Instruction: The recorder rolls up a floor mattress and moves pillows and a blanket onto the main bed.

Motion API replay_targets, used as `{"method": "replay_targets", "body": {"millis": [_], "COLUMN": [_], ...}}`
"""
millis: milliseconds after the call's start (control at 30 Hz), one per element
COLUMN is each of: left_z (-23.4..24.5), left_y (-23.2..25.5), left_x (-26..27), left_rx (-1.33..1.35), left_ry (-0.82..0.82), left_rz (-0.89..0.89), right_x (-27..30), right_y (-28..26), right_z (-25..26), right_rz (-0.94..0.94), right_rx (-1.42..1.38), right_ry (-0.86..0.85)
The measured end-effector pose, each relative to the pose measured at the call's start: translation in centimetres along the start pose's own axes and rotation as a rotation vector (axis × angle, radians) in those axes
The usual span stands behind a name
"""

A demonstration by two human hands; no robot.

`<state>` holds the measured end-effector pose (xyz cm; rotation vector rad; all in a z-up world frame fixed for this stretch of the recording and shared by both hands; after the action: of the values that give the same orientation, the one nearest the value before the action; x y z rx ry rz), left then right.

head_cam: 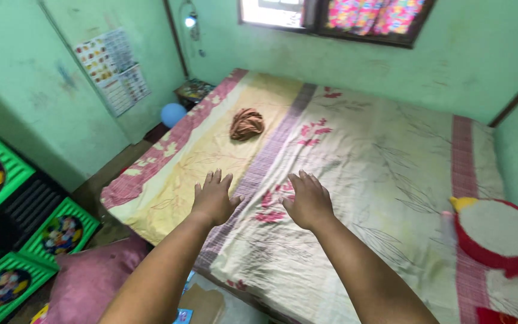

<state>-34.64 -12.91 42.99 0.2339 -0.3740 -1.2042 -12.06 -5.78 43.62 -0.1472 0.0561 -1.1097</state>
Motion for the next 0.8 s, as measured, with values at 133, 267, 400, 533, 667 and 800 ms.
{"method": "replay_targets", "body": {"millis": [133, 267, 400, 533, 667, 800], "left_z": [-3.1, -5.6, -8.8, -12.1, -14.8, -17.9], "left_y": [6.1, 12.2, 18.4, 24.4, 30.6, 35.9], "left_x": [-0.8, -0.7, -0.8, -0.1, 0.8, 1.7], "left_rx": [-0.024, -0.016, -0.04, -0.038, -0.09, -0.059], "left_ry": [-0.008, -0.031, -0.079, -0.088, -0.151, -0.203], "left_rz": [-0.091, -0.177, -0.247, -0.331, -0.369, -0.44], "right_x": [2.0, 4.9, 7.3, 10.5, 13.3, 16.7], "right_y": [6.6, 12.3, 18.6, 24.7, 30.3, 35.7], "right_z": [0.3, 1.6, 2.2, 1.9, 2.3, 1.7], "right_rz": [-0.075, -0.167, -0.254, -0.324, -0.379, -0.464], "right_rx": [-0.004, -0.019, -0.038, -0.044, -0.036, -0.06], "right_ry": [0.004, 0.0, -0.007, 0.0, 0.005, 0.005]}}
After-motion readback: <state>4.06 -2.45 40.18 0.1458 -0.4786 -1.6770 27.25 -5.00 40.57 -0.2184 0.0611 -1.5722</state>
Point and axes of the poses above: each hand's wrist, its own x-axis away from the middle knuckle, its own z-axis out of the back of the hand, y = z × x, the point moved 8 cm from there along -x, towards the middle knuckle, and after that the axes turned 12 degrees about x, right-handed, at the moved point
